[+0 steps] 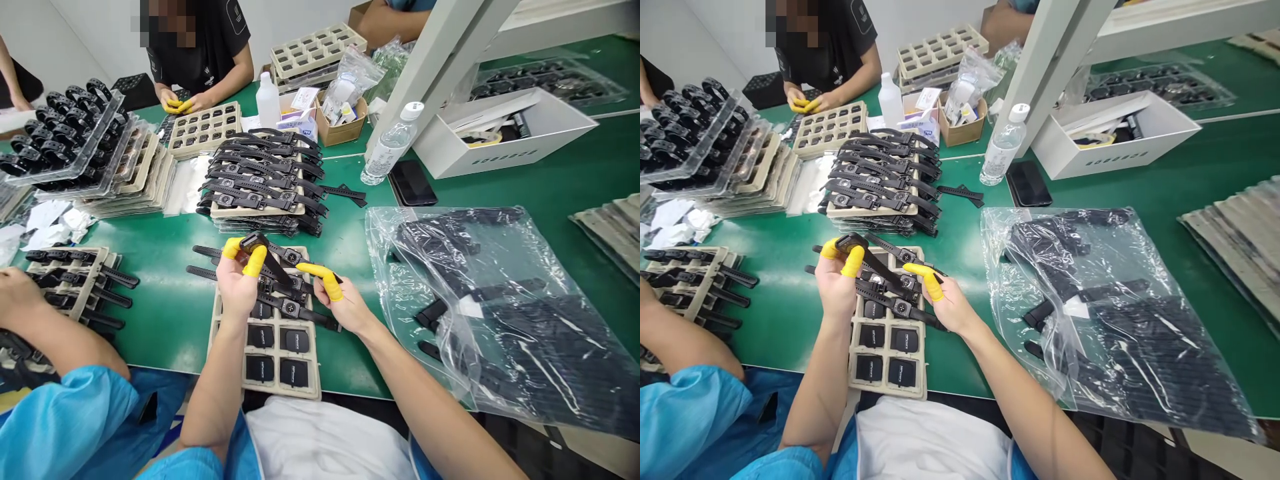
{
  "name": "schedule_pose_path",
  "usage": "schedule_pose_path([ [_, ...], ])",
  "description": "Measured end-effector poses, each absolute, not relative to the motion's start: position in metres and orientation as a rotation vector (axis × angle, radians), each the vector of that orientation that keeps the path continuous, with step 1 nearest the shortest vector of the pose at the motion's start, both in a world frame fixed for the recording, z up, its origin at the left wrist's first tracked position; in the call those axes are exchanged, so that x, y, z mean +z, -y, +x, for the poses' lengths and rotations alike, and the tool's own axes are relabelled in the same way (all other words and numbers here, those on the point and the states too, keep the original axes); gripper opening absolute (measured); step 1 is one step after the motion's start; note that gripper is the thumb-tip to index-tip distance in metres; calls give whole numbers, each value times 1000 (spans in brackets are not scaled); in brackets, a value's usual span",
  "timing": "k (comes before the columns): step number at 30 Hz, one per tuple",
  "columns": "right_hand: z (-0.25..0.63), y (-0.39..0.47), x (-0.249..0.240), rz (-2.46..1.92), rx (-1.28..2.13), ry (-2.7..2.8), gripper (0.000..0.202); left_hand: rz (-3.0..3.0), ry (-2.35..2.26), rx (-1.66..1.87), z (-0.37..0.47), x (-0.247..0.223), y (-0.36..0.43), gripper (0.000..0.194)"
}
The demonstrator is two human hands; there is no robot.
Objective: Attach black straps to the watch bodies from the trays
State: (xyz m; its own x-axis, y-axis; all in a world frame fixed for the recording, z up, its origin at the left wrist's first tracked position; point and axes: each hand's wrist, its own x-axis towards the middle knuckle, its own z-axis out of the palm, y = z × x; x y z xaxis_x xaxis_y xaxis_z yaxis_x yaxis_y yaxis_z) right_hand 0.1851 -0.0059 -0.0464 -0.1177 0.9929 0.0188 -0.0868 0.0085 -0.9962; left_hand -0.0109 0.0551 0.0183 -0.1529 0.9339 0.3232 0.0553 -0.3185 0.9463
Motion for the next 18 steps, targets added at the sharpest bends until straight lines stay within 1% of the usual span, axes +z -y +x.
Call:
schedule_pose_path([
  [4,184,7,-45,-1024,1326,1070,54,1074,-1075,1426,-6,14,-56,49],
  [7,181,7,-40,-1001,1317,917,42,960,-1024,1238,4,11,-52,50],
  [10,178,6,-35,-974,1408,772,43,948,-1012,1025,20,4,-45,46],
  [13,176,3,-33,-1006,1435,664,47,1114,-1009,895,33,-6,-36,38],
  [18,180,1,-32,-1097,1459,594,47,1402,-1065,939,38,-16,-29,20],
])
